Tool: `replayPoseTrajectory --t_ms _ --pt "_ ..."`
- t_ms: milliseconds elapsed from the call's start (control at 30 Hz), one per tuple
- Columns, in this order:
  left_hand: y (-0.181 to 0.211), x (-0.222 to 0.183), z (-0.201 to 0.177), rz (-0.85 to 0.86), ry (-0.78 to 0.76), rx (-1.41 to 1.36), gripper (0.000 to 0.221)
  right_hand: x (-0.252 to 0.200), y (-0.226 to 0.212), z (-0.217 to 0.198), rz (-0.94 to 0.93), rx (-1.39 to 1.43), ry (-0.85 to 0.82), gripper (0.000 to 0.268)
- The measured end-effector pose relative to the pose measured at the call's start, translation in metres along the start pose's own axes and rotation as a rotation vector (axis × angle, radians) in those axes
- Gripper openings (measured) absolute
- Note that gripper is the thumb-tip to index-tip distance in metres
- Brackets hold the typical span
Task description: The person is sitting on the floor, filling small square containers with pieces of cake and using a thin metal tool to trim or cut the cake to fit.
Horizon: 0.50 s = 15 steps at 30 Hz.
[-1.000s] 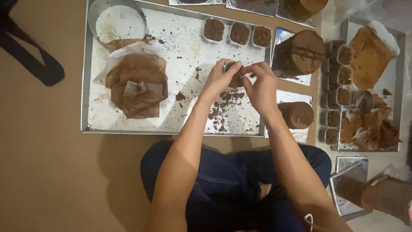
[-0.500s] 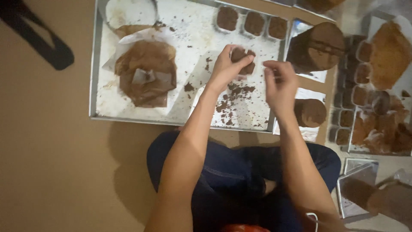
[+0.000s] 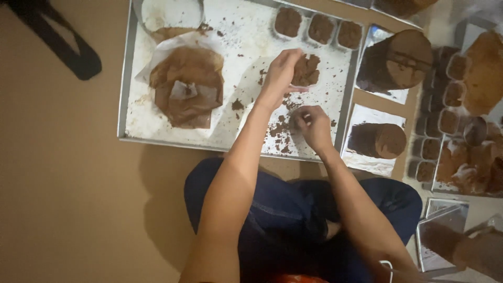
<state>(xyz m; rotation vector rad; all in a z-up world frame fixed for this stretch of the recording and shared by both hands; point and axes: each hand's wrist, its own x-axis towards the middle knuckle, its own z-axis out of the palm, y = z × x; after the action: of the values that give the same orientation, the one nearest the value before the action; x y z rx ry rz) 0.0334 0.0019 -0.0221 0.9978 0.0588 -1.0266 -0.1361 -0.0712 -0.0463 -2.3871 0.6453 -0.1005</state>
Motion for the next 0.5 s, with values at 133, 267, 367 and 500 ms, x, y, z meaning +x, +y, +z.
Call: replayPoseTrajectory --t_ms 133,267,367,500 --pt "0.006 -0.01 0.005 0.025 -0.105 0.043 0.058 0.002 -0.015 -0.042 0.191 0.158 0.136 0.017" --pt "0.011 -0.024 0.01 0.067 -0.171 0.081 0.058 0.013 -0.042 -0.08 0.112 0.168 0.297 0.013" --pt "0.008 -0.022 0.008 0.094 -0.197 0.089 0.055 0.026 -0.069 -0.094 -0.042 0.022 0.326 0.011" --pt "0.01 -0.02 0.009 0.063 -0.186 0.058 0.045 0.047 -0.073 -0.087 -0.229 -0.246 0.289 0.022"
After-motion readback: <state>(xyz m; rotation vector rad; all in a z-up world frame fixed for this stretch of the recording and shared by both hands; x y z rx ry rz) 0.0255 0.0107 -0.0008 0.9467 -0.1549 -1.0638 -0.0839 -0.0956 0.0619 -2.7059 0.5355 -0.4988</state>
